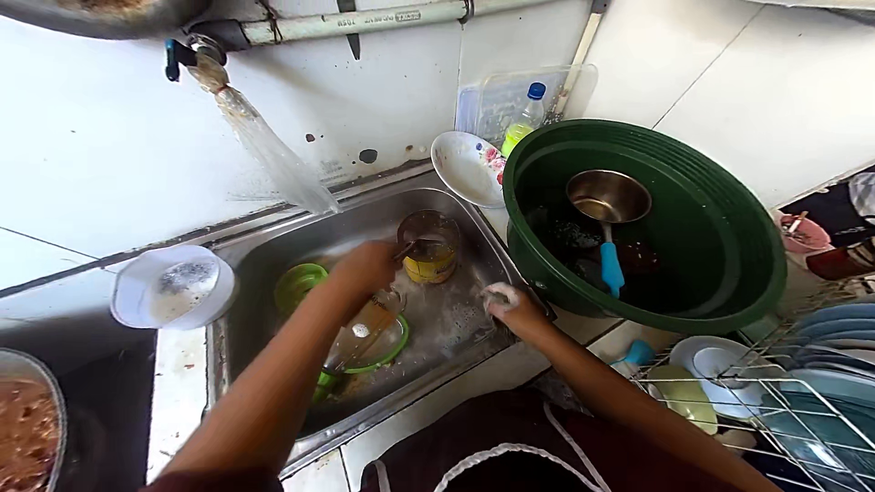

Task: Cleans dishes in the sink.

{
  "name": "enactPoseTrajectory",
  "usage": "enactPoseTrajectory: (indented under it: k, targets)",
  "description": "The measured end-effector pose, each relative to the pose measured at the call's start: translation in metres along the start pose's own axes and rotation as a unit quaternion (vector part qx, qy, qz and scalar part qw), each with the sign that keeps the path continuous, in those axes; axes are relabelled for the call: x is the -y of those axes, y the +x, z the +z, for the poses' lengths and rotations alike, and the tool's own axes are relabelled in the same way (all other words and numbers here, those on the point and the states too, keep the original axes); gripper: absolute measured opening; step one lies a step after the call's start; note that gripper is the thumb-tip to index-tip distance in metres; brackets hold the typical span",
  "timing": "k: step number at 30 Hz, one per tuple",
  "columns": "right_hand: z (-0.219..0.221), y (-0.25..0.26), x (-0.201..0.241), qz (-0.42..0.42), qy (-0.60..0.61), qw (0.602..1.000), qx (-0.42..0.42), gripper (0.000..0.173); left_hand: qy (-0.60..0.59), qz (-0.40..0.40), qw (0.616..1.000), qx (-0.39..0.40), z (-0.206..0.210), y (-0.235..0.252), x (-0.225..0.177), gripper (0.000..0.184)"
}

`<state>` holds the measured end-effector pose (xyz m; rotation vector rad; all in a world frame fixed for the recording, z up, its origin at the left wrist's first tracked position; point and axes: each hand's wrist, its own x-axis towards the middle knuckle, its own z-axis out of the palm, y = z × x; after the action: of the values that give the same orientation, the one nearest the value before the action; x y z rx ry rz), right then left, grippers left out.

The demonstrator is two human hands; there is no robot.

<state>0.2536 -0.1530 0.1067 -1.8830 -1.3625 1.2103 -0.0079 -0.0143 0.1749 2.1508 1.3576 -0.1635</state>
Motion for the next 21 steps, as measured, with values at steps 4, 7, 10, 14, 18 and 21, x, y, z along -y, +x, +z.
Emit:
enactPoseTrajectory:
  k: [4, 7, 10, 14, 18, 21]
  targets:
    - [0.008, 0.026, 0.033, -0.011, 0.054, 0.991, -0.119, 0.037, -0.236, -0.044, 0.971, -0.018, 0.044, -0.009, -0.011, 0.028]
    - [0.014, 0.036, 0.073, -0.145, -0.028, 0.971, -0.185, 0.034, -0.425, -0.043, 0.902, 0.059, 0.066, -0.009, -0.022, 0.026]
    - [0.032, 0.055, 0.086, -0.250, -0.261, 0.914, -0.183, 0.036, -0.521, -0.007, 0.847, 0.109, 0.078, -0.014, -0.027, 0.019]
    - [0.061, 0.075, 0.062, -0.276, -0.301, 0.894, -0.182, 0.043, -0.547, -0.023, 0.830, 0.108, 0.094, -0.021, -0.030, 0.014]
    - [0.088, 0.073, 0.077, -0.093, -0.037, 0.979, -0.179, 0.047, -0.534, -0.054, 0.840, 0.077, 0.102, -0.025, -0.026, 0.016]
    - [0.094, 0.073, 0.076, -0.123, -0.042, 0.988, -0.079, 0.055, -0.485, -0.047, 0.872, 0.043, 0.106, -0.023, -0.013, 0.026]
